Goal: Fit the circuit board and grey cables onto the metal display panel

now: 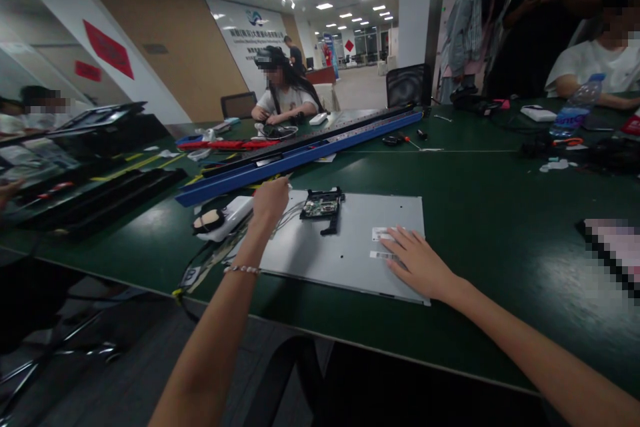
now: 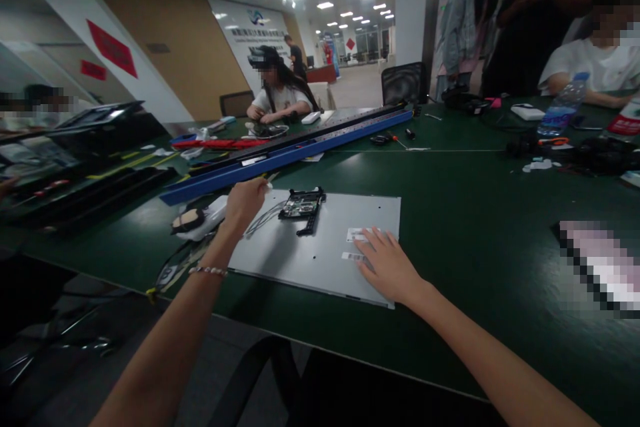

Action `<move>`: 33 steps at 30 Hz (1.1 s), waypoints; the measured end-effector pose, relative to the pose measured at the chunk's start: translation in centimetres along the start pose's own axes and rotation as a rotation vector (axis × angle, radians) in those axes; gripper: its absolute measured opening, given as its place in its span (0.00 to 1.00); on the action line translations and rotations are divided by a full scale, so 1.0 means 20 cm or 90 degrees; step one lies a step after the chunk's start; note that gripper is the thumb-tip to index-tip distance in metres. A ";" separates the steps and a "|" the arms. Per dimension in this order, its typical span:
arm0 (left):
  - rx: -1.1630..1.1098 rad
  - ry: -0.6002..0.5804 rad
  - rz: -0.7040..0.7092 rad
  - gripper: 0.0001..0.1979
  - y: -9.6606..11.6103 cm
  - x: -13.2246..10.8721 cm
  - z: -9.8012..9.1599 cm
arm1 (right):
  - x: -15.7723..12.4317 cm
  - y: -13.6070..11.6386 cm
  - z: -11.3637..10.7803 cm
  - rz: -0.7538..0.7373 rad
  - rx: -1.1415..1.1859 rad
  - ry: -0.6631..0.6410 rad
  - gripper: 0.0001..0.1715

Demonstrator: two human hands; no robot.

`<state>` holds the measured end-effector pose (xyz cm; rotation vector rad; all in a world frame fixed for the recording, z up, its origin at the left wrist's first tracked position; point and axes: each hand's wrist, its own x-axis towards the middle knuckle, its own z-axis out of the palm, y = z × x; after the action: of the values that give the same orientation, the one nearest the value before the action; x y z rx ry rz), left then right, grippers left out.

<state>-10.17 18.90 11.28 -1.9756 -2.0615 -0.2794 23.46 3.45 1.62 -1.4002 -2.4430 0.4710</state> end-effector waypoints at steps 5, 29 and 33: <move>-0.024 0.057 0.081 0.21 0.04 0.17 0.06 | 0.01 0.01 0.02 0.000 -0.003 0.003 0.34; -0.121 -0.214 0.312 0.24 0.22 0.30 0.48 | 0.01 0.00 -0.01 0.007 0.011 -0.013 0.35; -0.129 -0.232 0.292 0.24 0.27 0.30 0.50 | 0.01 0.00 -0.02 0.008 0.015 -0.017 0.35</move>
<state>-5.61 28.05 3.63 -2.7204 -1.7411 -0.0322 23.59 3.62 1.88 -1.4093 -2.4427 0.5237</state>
